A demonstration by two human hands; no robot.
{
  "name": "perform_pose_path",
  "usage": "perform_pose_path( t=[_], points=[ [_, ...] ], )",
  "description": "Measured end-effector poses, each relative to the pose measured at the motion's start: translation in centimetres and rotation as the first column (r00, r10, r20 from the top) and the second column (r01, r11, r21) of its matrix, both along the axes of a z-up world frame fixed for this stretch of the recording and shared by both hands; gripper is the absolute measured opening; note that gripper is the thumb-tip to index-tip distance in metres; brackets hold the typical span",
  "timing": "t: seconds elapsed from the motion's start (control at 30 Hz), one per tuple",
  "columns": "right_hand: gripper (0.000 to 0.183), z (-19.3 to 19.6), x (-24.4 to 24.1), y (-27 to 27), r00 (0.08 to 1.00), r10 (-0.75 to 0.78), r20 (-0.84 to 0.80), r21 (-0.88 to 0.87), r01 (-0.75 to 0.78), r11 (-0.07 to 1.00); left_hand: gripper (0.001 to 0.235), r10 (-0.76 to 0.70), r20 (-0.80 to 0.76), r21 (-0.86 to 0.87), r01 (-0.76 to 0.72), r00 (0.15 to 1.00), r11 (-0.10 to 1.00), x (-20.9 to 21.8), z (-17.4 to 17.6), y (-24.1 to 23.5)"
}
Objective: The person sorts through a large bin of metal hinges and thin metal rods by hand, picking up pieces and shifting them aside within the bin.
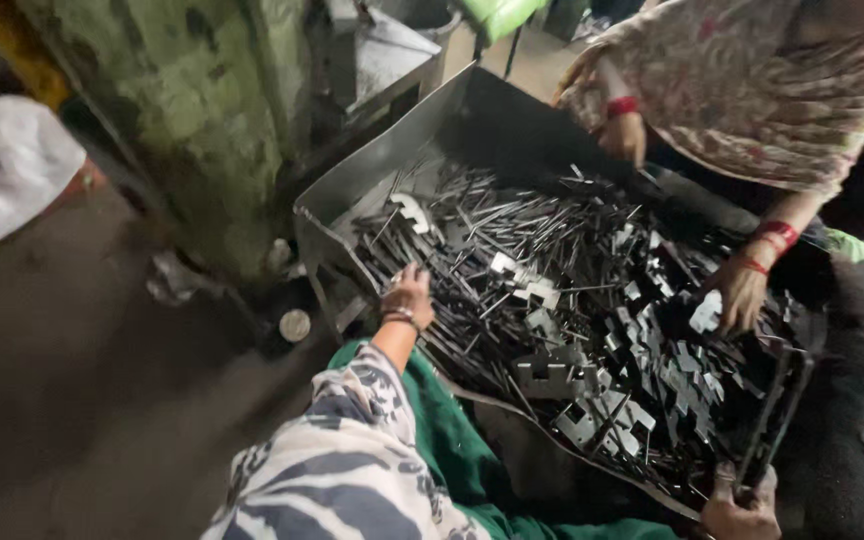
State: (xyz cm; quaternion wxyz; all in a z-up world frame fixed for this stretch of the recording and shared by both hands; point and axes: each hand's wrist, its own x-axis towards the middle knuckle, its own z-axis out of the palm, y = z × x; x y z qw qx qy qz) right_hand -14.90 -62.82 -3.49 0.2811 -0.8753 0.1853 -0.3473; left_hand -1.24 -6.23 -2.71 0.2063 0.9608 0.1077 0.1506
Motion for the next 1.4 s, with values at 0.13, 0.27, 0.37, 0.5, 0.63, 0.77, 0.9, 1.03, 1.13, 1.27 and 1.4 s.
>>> perform_pose_path(
  t=[0.13, 0.27, 0.37, 0.5, 0.63, 0.77, 0.9, 1.03, 1.13, 1.27, 1.4],
  points=[
    [0.042, 1.0, 0.6, 1.6, 0.996, 0.089, 0.022, 0.028, -0.089, 0.996, 0.050, -0.065, 0.058, -0.162, 0.073, 0.996, 0.984, -0.4, -1.2, -4.4],
    [0.046, 4.2, 2.3, 6.7, 0.950, 0.296, 0.103, 0.079, -0.304, 0.949, 0.056, -0.245, 0.256, -0.160, 0.291, 0.935, 0.943, -1.8, -2.8, -8.0],
    [0.049, 6.8, 3.2, 10.2, 0.860, 0.483, 0.165, 0.143, -0.506, 0.851, 0.059, -0.302, 0.214, -0.150, 0.336, 0.929, 0.930, -2.0, -3.4, -8.4],
    [0.062, 9.5, 8.3, 20.7, 0.746, 0.666, 0.005, 0.310, -0.635, 0.708, 0.056, -0.380, 0.146, -0.108, 0.396, 0.914, 0.912, -1.5, -3.9, -8.7],
    [0.070, 10.3, 12.8, 32.4, 0.389, 0.921, 0.024, 0.132, -0.915, 0.382, 0.048, -0.476, 0.147, -0.037, 0.486, 0.867, 0.873, -2.4, -5.1, -9.4],
    [0.078, 8.5, 14.3, 43.5, 0.269, 0.961, -0.071, 0.510, -0.818, 0.267, 0.044, -0.580, 0.034, 0.046, 0.579, 0.814, 0.814, -1.4, -5.8, -9.7],
    [0.084, 5.8, 14.9, 48.8, 0.235, 0.882, -0.409, 0.227, -0.910, 0.347, 0.043, -0.559, 0.051, 0.007, 0.559, 0.828, 0.829, -1.8, -4.7, -8.0],
    [0.094, 5.0, 15.8, 46.6, 0.194, 0.910, -0.366, 0.102, -0.964, 0.246, 0.043, -0.518, 0.107, -0.049, 0.525, 0.849, 0.850, -2.2, -3.8, -7.7],
    [0.079, 5.8, 15.2, 38.7, 0.226, 0.916, -0.332, 0.193, -0.934, 0.300, 0.042, -0.524, 0.133, -0.113, 0.539, 0.841, 0.835, -4.2, -3.0, -8.1],
    [0.049, 8.1, 13.0, 23.8, 0.461, 0.881, -0.107, 0.188, -0.861, 0.474, 0.042, -0.506, 0.255, -0.135, 0.549, 0.824, 0.825, -4.2, -2.0, -7.1],
    [0.039, 8.4, 8.3, 8.8, 0.821, 0.571, -0.024, 0.296, -0.540, 0.788, 0.052, -0.533, 0.311, -0.126, 0.590, 0.787, 0.797, -4.3, -1.3, -6.2]
  ],
)
